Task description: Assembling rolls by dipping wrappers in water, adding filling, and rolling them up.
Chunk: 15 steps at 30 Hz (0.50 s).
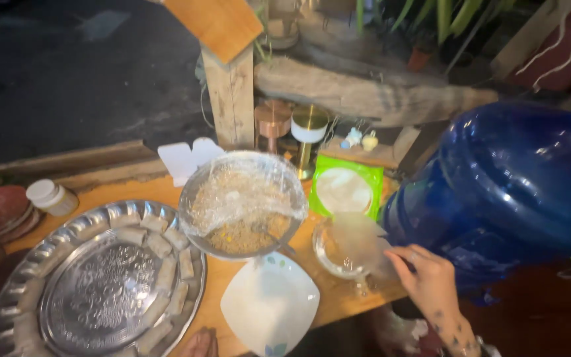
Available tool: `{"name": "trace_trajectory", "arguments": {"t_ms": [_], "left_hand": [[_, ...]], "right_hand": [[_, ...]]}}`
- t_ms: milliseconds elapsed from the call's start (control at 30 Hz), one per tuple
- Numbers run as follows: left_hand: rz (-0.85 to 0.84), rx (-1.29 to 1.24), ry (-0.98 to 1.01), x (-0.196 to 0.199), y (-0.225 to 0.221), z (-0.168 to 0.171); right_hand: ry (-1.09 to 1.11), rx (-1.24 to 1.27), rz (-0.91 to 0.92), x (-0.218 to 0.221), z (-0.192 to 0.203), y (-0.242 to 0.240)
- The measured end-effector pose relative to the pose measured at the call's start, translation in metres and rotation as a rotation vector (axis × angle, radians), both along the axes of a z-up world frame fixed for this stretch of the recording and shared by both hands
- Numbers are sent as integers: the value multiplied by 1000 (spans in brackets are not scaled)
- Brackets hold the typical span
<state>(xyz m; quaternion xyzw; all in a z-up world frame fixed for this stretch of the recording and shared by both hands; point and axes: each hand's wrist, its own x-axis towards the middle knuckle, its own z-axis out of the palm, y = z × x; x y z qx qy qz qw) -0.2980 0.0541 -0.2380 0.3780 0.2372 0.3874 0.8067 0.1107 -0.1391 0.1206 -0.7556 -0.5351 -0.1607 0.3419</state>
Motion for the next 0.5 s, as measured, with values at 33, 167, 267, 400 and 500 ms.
{"name": "trace_trajectory", "arguments": {"t_ms": [33, 167, 267, 400, 500], "left_hand": [[1, -18, 10, 1, -19, 36], [305, -101, 81, 38, -36, 132], [417, 55, 123, 45, -48, 161], [404, 29, 107, 42, -46, 158], [391, 76, 51, 41, -44, 154]], "right_hand": [[10, -18, 1, -6, 1, -2], [-156, 77, 118, -3, 20, 35], [-307, 157, 250, -11, 26, 78], [-442, 219, 549, -12, 7, 170], [-717, 210, 651, -17, -3, 240]]}}
